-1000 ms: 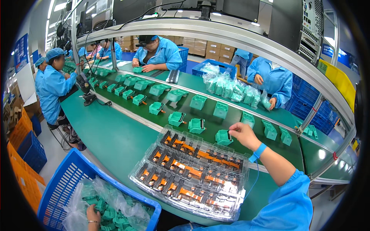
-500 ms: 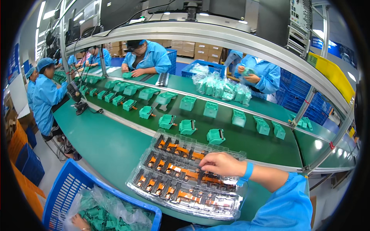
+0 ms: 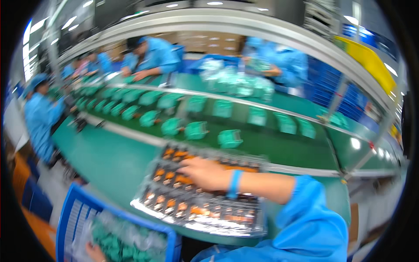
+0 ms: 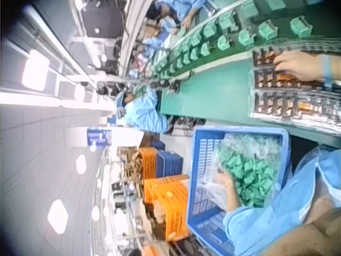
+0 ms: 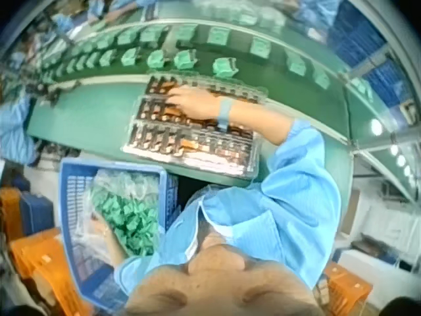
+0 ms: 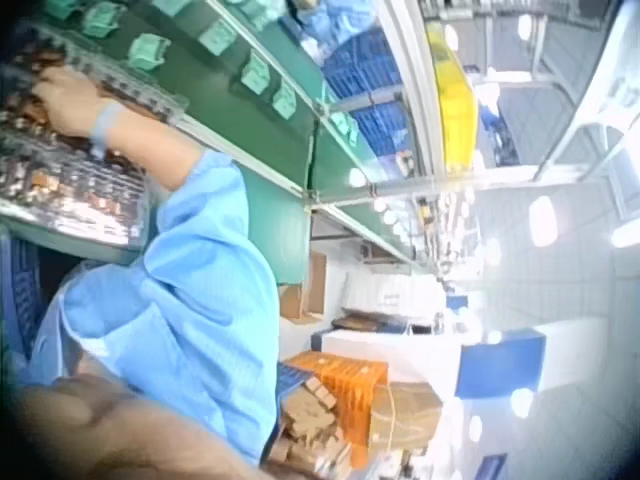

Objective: The person assembles small electronic components by hand, inserting circuit boards into green plastic housings.

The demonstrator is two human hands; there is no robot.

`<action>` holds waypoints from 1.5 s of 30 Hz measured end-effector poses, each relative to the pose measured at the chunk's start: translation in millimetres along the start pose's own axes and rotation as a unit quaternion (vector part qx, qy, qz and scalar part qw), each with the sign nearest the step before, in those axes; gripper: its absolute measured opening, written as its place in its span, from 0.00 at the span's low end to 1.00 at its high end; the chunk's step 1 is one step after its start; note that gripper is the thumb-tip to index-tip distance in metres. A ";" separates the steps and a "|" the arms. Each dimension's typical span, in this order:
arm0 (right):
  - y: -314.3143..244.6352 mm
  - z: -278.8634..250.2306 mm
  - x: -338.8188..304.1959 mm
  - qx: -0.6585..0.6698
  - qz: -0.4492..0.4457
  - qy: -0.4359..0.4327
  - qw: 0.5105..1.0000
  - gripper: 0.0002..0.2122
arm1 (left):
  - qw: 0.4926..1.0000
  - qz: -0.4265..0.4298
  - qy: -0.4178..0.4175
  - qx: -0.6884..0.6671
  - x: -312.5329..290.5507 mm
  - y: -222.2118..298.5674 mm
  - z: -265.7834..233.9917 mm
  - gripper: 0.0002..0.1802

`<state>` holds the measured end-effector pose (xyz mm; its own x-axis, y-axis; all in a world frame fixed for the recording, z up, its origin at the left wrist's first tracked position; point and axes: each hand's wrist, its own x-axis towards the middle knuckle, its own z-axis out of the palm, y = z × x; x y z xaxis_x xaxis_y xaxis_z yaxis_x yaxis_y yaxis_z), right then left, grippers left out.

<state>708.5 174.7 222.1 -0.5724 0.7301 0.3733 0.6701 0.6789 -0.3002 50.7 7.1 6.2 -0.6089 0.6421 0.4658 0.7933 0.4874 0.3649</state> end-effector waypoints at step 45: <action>25.2 -63.1 13.3 0.342 0.358 0.020 0.868 0.11 | 0.981 0.043 -0.190 0.015 -64.1 91.8 14.5 0.17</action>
<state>747.6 196.6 274.9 -0.0990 0.9902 -0.0985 0.4016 -0.0508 -0.9144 162.6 19.2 -1.9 -0.4985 0.8524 0.1577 0.8445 0.4363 0.3107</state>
